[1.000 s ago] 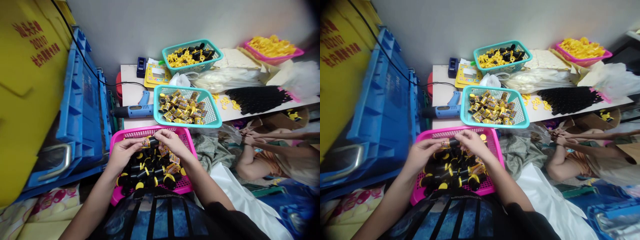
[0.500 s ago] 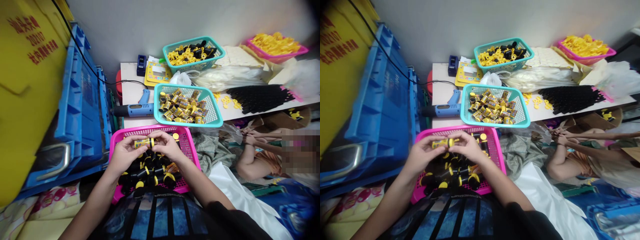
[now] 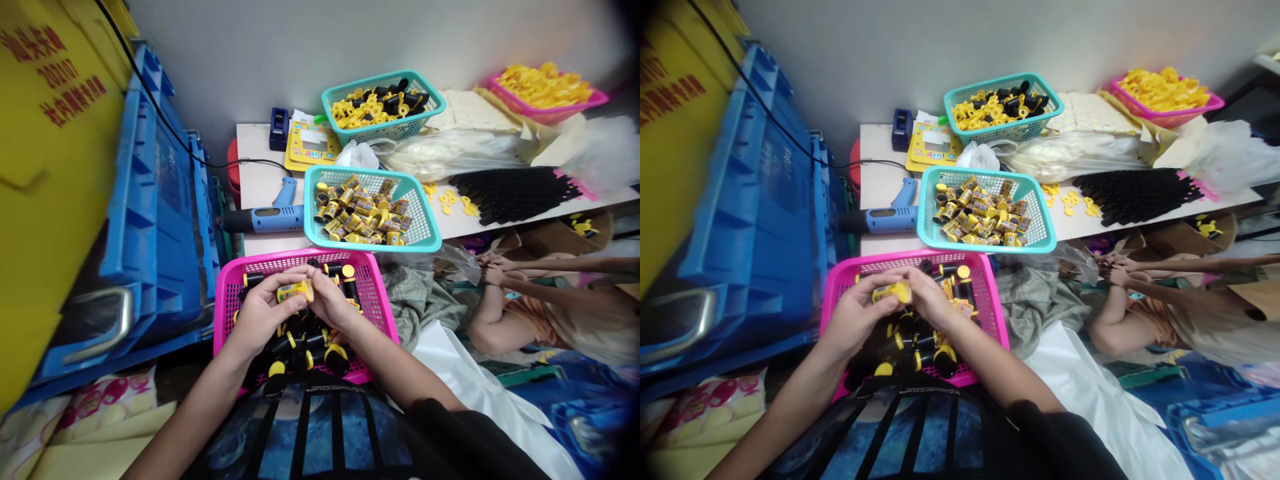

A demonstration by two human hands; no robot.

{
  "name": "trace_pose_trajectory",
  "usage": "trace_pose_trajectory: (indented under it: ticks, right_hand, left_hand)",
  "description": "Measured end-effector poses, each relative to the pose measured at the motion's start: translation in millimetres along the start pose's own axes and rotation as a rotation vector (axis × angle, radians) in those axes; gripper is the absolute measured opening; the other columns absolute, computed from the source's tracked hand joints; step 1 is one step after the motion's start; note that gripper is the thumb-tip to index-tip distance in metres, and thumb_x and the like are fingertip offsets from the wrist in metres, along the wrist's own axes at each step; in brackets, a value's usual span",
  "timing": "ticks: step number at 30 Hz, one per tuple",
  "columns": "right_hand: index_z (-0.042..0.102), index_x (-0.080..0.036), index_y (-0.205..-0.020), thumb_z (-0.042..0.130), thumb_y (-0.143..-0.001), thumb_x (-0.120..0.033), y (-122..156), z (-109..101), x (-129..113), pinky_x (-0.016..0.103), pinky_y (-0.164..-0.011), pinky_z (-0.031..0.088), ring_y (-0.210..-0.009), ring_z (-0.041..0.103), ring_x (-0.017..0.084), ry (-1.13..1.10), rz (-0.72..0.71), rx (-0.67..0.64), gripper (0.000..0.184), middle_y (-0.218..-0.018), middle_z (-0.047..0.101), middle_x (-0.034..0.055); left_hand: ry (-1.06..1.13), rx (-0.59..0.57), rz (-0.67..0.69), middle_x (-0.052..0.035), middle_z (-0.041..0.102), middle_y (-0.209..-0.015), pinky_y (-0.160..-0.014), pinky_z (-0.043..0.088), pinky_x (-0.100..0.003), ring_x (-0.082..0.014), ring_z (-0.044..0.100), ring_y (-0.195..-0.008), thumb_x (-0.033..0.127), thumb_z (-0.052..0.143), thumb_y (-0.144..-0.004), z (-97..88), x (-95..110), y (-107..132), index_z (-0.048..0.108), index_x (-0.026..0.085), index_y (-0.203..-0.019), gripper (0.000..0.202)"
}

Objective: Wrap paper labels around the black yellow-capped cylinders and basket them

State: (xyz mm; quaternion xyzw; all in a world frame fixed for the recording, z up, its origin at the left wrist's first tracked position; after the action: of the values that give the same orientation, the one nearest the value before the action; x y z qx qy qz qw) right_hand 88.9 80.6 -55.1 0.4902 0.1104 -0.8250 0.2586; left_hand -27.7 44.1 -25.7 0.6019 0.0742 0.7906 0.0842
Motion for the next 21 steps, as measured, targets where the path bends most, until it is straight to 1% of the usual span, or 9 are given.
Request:
trace_pose_trajectory:
  ticks: [2, 5, 10, 12, 13, 15, 16, 18, 21]
  right_hand:
    - [0.059, -0.022, -0.110, 0.042, -0.087, -0.066, 2.8, -2.3, -11.2, 0.035, -0.080, 0.050, -0.098, 0.059, 0.022, 0.117, -0.104, -0.032, 0.052, -0.109, 0.061, 0.0088]
    - [0.056, -0.025, -0.121, 0.061, -0.081, -0.058, 9.3, -0.4, -30.4, 0.039, -0.092, 0.046, -0.111, 0.054, 0.024, 0.552, -0.304, -0.067, 0.052, -0.121, 0.057, 0.0090]
    - [0.061, -0.027, -0.112, 0.063, -0.084, -0.045, 17.9, 7.9, -72.1, 0.043, -0.094, 0.043, -0.099, 0.058, 0.023, 1.119, -0.555, -0.100, 0.034, -0.103, 0.066, 0.0054]
    - [0.061, -0.027, -0.112, 0.061, -0.085, -0.046, 17.4, -3.6, -99.3, 0.046, -0.095, 0.042, -0.101, 0.058, 0.025, 1.317, -0.587, 0.049, 0.033, -0.103, 0.065, 0.0062]
    - [0.059, -0.026, -0.116, 0.058, -0.087, -0.045, 17.5, -14.4, -114.5, 0.049, -0.096, 0.040, -0.107, 0.055, 0.026, 1.428, -0.588, 0.222, 0.035, -0.108, 0.063, 0.0079]
    - [0.055, -0.021, -0.122, 0.055, -0.089, -0.043, 19.6, -37.5, -136.3, 0.055, -0.099, 0.035, -0.119, 0.047, 0.031, 1.621, -0.529, 0.515, 0.040, -0.117, 0.058, 0.0122]
    - [0.057, -0.020, -0.119, 0.054, -0.089, -0.040, 20.6, -47.6, -139.2, 0.054, -0.098, 0.036, -0.117, 0.048, 0.031, 1.677, -0.471, 0.562, 0.036, -0.115, 0.058, 0.0130]
    - [0.065, -0.019, -0.101, 0.055, -0.089, -0.036, 21.2, -63.7, -124.1, 0.045, -0.088, 0.044, -0.100, 0.057, 0.026, 1.707, -0.252, 0.429, 0.023, -0.099, 0.064, 0.0103]
    - [0.067, -0.019, -0.080, 0.064, -0.084, -0.037, 27.1, -75.8, -68.4, 0.032, -0.069, 0.045, -0.072, 0.060, 0.019, 1.640, 0.143, 0.110, 0.018, -0.077, 0.066, 0.0059]
  left_hand:
    - [0.032, -0.041, -0.007, -0.0025, 0.065, -0.108, -0.070, 0.054, -0.025, -0.0136, 0.062, -0.082, 0.034, 0.073, -0.076, 0.1, -1.9, 2.0, 0.066, 0.025, -0.103, 0.029]
    - [0.079, -0.068, -0.008, 0.0001, 0.061, -0.110, -0.076, 0.051, -0.023, -0.0132, 0.060, -0.091, 0.036, 0.067, -0.083, 0.4, -4.0, 4.2, 0.059, 0.029, -0.110, 0.029]
    - [0.122, -0.141, -0.001, -0.0018, 0.059, -0.119, -0.086, 0.050, -0.027, -0.0164, 0.059, -0.105, 0.039, 0.067, -0.082, 8.2, 1.3, 1.1, 0.042, 0.034, -0.127, 0.051]
    - [0.095, -0.153, 0.036, -0.0055, 0.057, -0.127, -0.088, 0.050, -0.032, -0.0187, 0.059, -0.108, 0.043, 0.066, -0.081, 7.9, 7.0, -2.1, 0.031, 0.035, -0.137, 0.067]
    - [0.076, -0.134, 0.057, -0.0070, 0.056, -0.130, -0.090, 0.050, -0.033, -0.0196, 0.059, -0.109, 0.043, 0.066, -0.081, 5.5, 9.6, -3.8, 0.029, 0.034, -0.139, 0.070]
    - [0.031, -0.064, 0.074, -0.0090, 0.058, -0.129, -0.089, 0.050, -0.032, -0.0196, 0.060, -0.107, 0.042, 0.065, -0.082, -2.6, 12.3, -6.5, 0.035, 0.029, -0.138, 0.065]
    - [0.007, -0.026, 0.066, -0.0093, 0.060, -0.126, -0.087, 0.050, -0.031, -0.0189, 0.062, -0.104, 0.040, 0.064, -0.082, -7.4, 12.0, -7.3, 0.041, 0.026, -0.134, 0.059]
    - [-0.026, 0.034, 0.038, -0.0093, 0.065, -0.117, -0.081, 0.051, -0.028, -0.0179, 0.064, -0.096, 0.038, 0.063, -0.083, -16.2, 8.8, -8.0, 0.052, 0.022, -0.125, 0.047]
    - [-0.049, 0.084, 0.015, -0.0089, 0.069, -0.110, -0.077, 0.051, -0.028, -0.0185, 0.066, -0.091, 0.036, 0.065, -0.081, -23.7, 1.5, -8.3, 0.062, 0.019, -0.114, 0.037]
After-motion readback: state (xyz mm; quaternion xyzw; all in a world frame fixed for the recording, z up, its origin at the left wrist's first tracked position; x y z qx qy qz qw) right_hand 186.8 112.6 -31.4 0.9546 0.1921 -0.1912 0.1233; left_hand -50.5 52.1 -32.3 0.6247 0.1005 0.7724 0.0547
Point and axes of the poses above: each hand's wrist, its own y-axis away from the middle knuckle, its own z-axis out of the palm, x = y × z, the point moved 4 cm from there along -y, towards the middle knuckle
